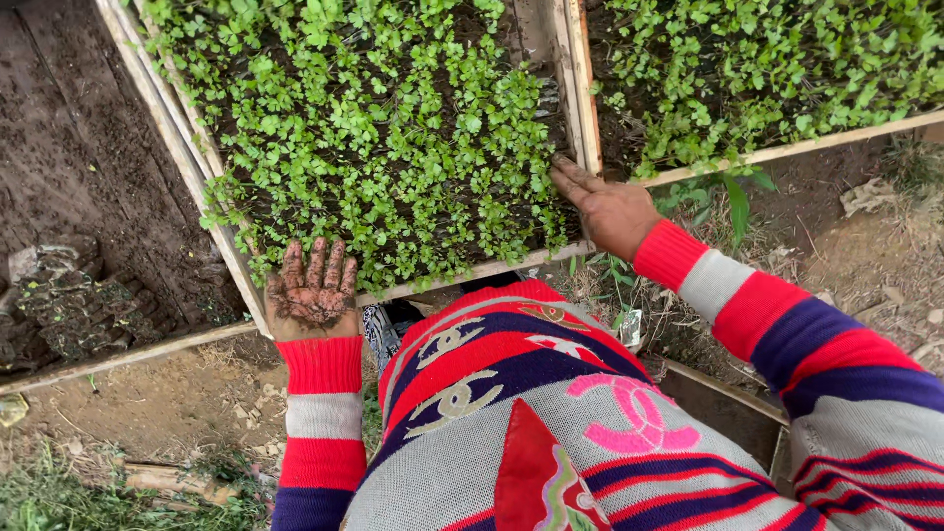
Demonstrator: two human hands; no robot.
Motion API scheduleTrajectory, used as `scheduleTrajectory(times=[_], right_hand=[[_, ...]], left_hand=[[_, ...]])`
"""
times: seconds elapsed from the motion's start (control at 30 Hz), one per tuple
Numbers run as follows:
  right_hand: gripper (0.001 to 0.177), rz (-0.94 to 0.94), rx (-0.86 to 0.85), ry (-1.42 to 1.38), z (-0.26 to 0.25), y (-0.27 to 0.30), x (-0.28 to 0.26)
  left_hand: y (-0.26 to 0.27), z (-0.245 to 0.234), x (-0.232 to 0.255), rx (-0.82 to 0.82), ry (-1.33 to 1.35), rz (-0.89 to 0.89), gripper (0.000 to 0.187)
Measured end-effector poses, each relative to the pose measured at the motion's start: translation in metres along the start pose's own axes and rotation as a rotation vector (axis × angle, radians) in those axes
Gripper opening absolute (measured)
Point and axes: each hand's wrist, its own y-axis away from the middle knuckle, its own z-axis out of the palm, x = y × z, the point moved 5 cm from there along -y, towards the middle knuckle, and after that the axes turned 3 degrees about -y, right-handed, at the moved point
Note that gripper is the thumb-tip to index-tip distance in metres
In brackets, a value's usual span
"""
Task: The person picks up seedlings from wooden planting beds by hand and moves them to different trays.
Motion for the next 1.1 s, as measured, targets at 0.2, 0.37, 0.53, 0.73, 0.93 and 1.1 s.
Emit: scheduleTrajectory(times=[0.2,0.37,0.53,0.73,0.93,1.1], right_hand=[[0.055,-0.009,-0.495,0.253,0.014,-0.006,0.005],[0.062,0.155,-0.429,0.021,-0.002,0.006,0.003],[0.067,0.076,-0.494,0.148,0.001,0.023,-0.015],[0.069,0.092,-0.547,0.114,0.007,0.018,-0.018],[0.072,0.067,-0.612,0.103,0.001,0.04,-0.034],[0.072,-0.043,-0.666,0.196,0.042,0.046,-0.015]], left_hand=[[-0.006,0.041,-0.009,-0.126,-0.005,-0.061,0.059],[-0.002,0.033,-0.007,-0.073,-0.011,-0.06,0.059],[0.001,0.002,-0.003,-0.05,-0.009,-0.068,0.059],[0.006,0.002,-0.001,-0.025,0.018,-0.057,0.058],[0.02,-0.01,0.004,0.027,0.047,0.0,0.057],[0.024,-0.039,0.002,0.119,0.034,0.035,0.054]])
